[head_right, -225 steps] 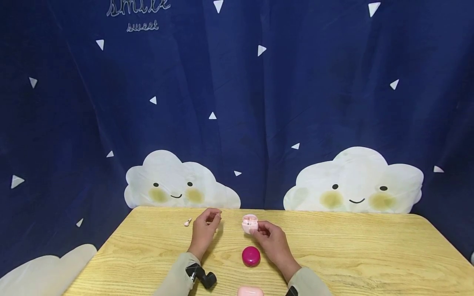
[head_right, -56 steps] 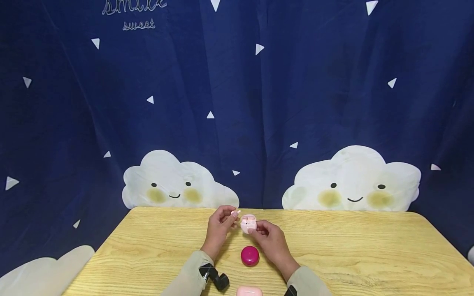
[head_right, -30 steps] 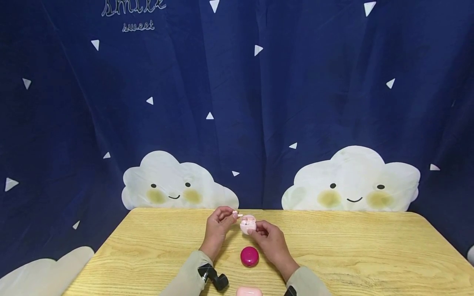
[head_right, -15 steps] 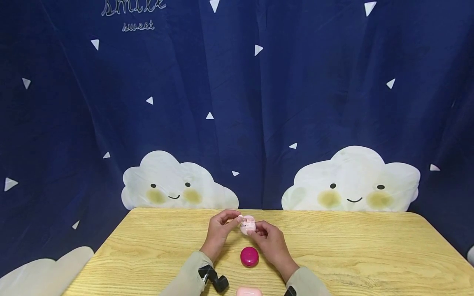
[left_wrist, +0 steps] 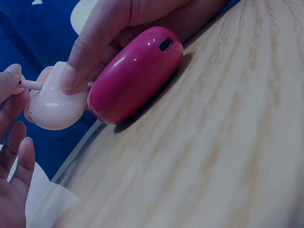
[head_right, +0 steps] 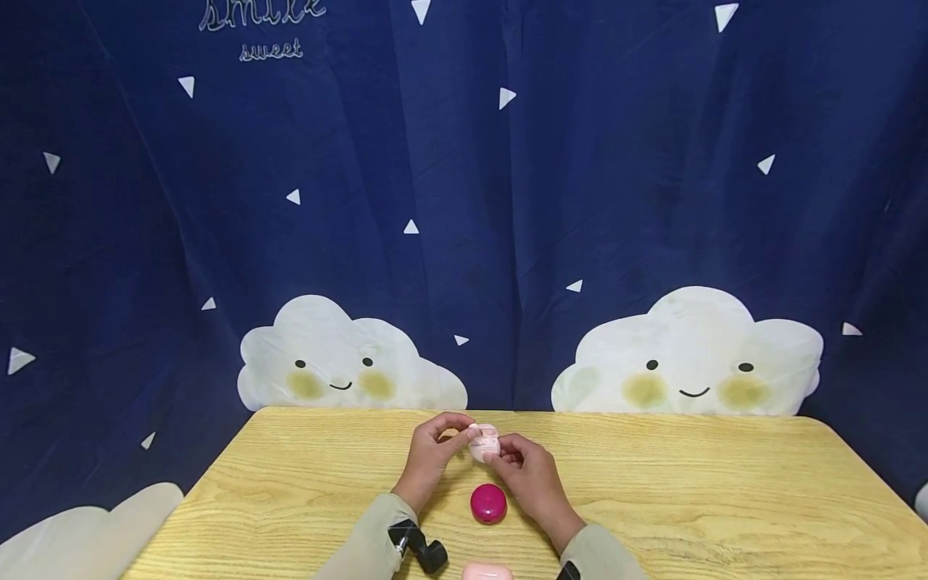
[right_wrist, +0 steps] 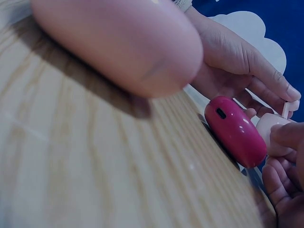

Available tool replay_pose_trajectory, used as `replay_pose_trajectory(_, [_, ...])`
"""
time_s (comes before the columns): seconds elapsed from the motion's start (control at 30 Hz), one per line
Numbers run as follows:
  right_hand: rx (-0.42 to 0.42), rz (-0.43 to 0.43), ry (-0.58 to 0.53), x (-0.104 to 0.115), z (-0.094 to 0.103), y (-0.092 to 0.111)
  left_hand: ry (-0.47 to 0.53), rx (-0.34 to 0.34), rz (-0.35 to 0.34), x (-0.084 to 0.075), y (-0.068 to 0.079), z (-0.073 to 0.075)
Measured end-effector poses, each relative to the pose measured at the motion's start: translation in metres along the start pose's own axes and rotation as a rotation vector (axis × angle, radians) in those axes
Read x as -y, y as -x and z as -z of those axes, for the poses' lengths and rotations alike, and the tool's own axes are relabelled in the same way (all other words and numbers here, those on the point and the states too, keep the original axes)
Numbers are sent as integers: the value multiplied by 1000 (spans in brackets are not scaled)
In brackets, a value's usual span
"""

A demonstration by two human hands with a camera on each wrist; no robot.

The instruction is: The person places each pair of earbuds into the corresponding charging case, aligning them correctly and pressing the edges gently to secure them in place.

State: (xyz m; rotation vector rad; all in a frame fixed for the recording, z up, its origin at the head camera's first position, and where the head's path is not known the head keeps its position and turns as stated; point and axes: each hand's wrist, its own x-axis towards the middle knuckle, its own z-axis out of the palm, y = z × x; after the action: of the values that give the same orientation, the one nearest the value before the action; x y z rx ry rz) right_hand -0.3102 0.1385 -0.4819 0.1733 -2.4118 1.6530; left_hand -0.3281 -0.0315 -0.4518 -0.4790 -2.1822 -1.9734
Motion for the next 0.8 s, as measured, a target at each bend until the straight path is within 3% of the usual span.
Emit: replay_pose_trajectory(0.8, [4, 18, 5, 1, 0, 1, 1, 30, -20, -3, 2, -1])
